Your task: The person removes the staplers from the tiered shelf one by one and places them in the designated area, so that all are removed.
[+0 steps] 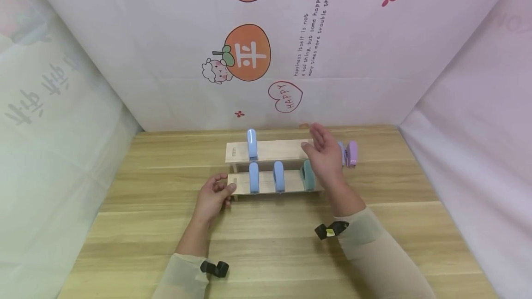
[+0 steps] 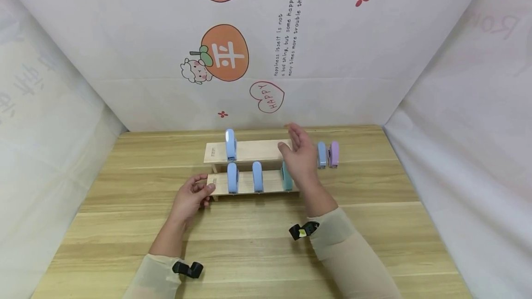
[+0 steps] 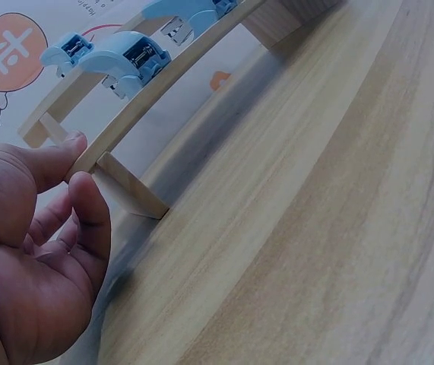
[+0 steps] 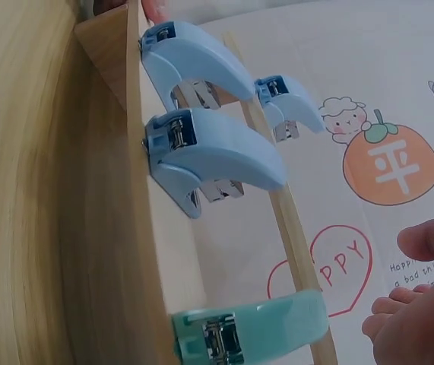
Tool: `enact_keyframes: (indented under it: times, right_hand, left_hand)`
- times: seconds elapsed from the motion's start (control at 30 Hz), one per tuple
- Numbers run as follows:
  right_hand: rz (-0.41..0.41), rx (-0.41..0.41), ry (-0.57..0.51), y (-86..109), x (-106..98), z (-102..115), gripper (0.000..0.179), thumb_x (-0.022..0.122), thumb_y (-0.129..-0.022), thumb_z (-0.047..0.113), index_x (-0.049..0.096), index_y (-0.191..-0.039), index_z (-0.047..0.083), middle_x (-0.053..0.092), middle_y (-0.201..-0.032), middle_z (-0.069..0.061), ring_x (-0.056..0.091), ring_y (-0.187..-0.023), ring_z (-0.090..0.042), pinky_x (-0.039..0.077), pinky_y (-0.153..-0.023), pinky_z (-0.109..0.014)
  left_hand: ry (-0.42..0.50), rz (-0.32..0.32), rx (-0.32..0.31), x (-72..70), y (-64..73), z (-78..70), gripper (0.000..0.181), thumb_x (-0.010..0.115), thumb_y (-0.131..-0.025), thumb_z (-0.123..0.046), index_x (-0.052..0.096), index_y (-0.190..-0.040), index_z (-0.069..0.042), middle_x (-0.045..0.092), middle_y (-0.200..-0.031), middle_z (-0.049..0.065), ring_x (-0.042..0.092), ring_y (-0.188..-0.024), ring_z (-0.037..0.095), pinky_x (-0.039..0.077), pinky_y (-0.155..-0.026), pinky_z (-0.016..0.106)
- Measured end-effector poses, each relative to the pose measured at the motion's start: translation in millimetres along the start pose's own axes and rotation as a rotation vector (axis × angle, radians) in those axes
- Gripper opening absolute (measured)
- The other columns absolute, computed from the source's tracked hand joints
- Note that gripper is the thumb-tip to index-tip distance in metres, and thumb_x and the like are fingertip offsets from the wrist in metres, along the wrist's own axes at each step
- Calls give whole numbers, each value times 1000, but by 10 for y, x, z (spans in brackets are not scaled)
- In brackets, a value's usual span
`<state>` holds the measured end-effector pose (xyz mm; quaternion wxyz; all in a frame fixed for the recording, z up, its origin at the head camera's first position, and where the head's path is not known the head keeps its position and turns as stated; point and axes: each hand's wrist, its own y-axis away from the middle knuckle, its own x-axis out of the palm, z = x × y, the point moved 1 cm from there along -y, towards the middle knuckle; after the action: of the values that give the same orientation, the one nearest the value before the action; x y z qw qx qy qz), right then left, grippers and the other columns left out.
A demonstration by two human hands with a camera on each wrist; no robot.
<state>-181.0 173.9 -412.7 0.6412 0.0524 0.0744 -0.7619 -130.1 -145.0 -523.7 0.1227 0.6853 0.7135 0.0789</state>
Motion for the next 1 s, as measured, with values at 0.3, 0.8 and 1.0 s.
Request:
enact_keyframes:
  times: [0.3, 0.8, 1.0]
  right_hand:
    - [17, -31, -42, 33, 116, 48, 63, 71, -96, 7, 46, -154, 13, 46, -160, -3, 41, -147, -14, 33, -121, -33]
    - [45, -36, 52, 94, 376, 46, 65, 71, -96, 14, 45, -156, 15, 46, -159, -2, 42, -147, -15, 35, -120, -32]
    - [75, -27, 38, 126, 457, 44, 65, 71, -96, 15, 45, -156, 15, 46, -160, -2, 41, -147, -18, 35, -120, -32]
  left_hand:
    - [22, -4, 16, 21, -6, 17, 53, 84, -91, -24, 59, -136, -12, 64, -99, 10, 60, -68, 18, 57, -61, 29]
    - [16, -12, 20, 14, -9, 8, 55, 83, -91, -24, 58, -138, -11, 63, -98, 10, 60, -68, 19, 57, -62, 28]
    - [1, -12, 5, 3, -7, 7, 58, 83, -92, -25, 56, -142, -10, 64, -100, 9, 60, -70, 18, 57, -62, 28]
